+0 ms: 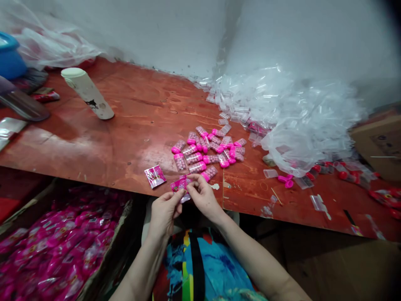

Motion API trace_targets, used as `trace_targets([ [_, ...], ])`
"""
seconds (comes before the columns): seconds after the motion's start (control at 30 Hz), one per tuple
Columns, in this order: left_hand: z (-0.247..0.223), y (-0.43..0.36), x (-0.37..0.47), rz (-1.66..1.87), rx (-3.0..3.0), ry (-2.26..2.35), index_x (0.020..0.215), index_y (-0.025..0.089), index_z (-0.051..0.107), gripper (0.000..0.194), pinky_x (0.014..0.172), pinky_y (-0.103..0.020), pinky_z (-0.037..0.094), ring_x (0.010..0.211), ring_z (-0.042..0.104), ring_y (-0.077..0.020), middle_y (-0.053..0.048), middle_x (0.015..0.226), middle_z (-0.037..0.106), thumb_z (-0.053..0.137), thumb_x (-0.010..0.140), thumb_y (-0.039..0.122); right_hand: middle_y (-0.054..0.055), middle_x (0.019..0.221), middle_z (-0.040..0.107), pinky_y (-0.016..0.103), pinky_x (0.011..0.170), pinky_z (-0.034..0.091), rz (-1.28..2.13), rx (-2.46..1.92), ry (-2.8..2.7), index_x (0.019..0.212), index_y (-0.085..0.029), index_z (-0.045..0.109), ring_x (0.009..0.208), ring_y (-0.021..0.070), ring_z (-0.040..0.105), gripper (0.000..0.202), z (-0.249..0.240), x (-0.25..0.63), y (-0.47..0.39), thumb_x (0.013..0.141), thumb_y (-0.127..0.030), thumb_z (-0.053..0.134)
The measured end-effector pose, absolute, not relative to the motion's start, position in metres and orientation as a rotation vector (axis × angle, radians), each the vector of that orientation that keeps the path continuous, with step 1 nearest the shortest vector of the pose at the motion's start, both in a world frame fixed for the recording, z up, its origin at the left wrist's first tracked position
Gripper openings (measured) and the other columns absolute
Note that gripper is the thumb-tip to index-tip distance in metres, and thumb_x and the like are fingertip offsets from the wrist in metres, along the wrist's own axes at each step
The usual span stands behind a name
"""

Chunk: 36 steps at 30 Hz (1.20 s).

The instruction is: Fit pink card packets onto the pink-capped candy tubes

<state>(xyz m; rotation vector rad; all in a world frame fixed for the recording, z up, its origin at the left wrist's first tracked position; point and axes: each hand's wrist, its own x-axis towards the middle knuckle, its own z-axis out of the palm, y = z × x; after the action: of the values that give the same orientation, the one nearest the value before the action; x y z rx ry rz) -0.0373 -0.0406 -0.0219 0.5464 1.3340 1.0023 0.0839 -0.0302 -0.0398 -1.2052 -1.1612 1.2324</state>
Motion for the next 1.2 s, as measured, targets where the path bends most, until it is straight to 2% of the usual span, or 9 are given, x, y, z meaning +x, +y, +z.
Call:
trace_targets([
  [0.13,-0.028,-0.045,-0.038,0.982,0.558,1.384,0.053,0.015,0.056,0.042,0.034,-0.016,0.018,0.031,0.034,-0.0041,0.003,0.036,0.049,0.083,0.057,0.046,-0.002,0.077,0.056,0.024,0.061,0.046,1.074,-1.285,-1.283,0.111,-0.021,0.054,0.067,0.0135,0.056,0.022,-0.042,0.080,-0.037,0.090,-0.021,0.047],
  [0.27,-0.028,-0.048,-0.035,0.972,0.547,1.401,0.052,0.016,0.053,0.043,0.034,-0.016,0.018,0.031,0.033,-0.0042,0.004,0.035,0.047,0.082,0.058,0.047,0.002,0.089,0.063,0.028,0.070,0.049,0.944,-1.331,-1.418,0.107,-0.021,0.056,0.078,0.0164,0.061,0.020,-0.041,0.080,-0.043,0.091,-0.019,0.043],
  [0.47,-0.022,-0.049,-0.044,0.930,0.549,1.241,0.061,0.013,0.062,0.039,0.036,-0.017,0.021,0.036,0.036,-0.0053,0.002,0.041,0.050,0.077,0.065,0.049,0.004,0.093,0.067,0.029,0.078,0.050,0.769,-1.322,-1.702,0.106,-0.022,0.060,0.085,0.0176,0.065,0.024,-0.039,0.091,-0.045,0.091,-0.015,0.042],
  [0.67,-0.024,-0.046,-0.057,1.057,0.485,1.320,0.061,0.012,0.064,0.036,0.036,-0.016,0.018,0.037,0.034,-0.0041,0.002,0.040,0.050,0.082,0.060,0.043,0.011,0.106,0.064,0.040,0.092,0.043,0.305,-1.535,-1.880,0.107,-0.017,0.063,0.104,0.0255,0.054,0.032,-0.027,0.147,-0.023,0.085,-0.006,0.043],
  [0.8,-0.023,-0.044,-0.053,1.100,0.444,1.340,0.057,0.012,0.061,0.037,0.035,-0.017,0.019,0.036,0.034,-0.0042,0.002,0.039,0.050,0.082,0.060,0.043,0.013,0.129,0.055,0.048,0.097,0.036,0.176,-1.640,-2.179,0.124,-0.019,0.057,0.121,0.0326,0.041,0.049,-0.031,0.170,-0.019,0.077,-0.005,0.053],
  [0.9,-0.019,-0.044,-0.048,1.096,0.440,1.296,0.058,0.012,0.060,0.036,0.035,-0.017,0.018,0.037,0.033,-0.0037,0.003,0.040,0.048,0.082,0.062,0.042,0.015,0.119,0.057,0.048,0.094,0.036,0.116,-1.705,-2.165,0.123,-0.018,0.058,0.114,0.0315,0.046,0.040,-0.038,0.170,-0.024,0.083,-0.013,0.053],
  [1.0,-0.014,-0.044,-0.046,1.082,0.405,1.222,0.061,0.012,0.061,0.034,0.034,-0.016,0.017,0.037,0.031,-0.0033,0.004,0.040,0.047,0.081,0.064,0.039,0.012,0.103,0.061,0.045,0.089,0.038,0.170,-1.721,-2.014,0.113,-0.017,0.061,0.101,0.0282,0.052,0.028,-0.041,0.164,-0.033,0.087,-0.017,0.050],
  [1.07,-0.010,-0.043,-0.046,1.073,0.365,1.172,0.063,0.012,0.061,0.032,0.034,-0.016,0.018,0.037,0.032,-0.0031,0.005,0.042,0.047,0.082,0.064,0.037,0.009,0.093,0.061,0.041,0.084,0.041,0.346,-1.680,-1.846,0.106,-0.017,0.062,0.090,0.0244,0.055,0.022,-0.040,0.158,-0.040,0.087,-0.020,0.051],
  [1.2,-0.003,-0.041,-0.044,1.083,0.260,1.128,0.063,0.013,0.059,0.031,0.032,-0.015,0.019,0.036,0.033,-0.0025,0.005,0.046,0.048,0.083,0.062,0.032,0.003,0.082,0.061,0.031,0.066,0.046,1.090,-1.446,-1.264,0.102,-0.019,0.056,0.068,0.0162,0.057,0.020,-0.032,0.144,-0.057,0.088,-0.032,0.053],
])
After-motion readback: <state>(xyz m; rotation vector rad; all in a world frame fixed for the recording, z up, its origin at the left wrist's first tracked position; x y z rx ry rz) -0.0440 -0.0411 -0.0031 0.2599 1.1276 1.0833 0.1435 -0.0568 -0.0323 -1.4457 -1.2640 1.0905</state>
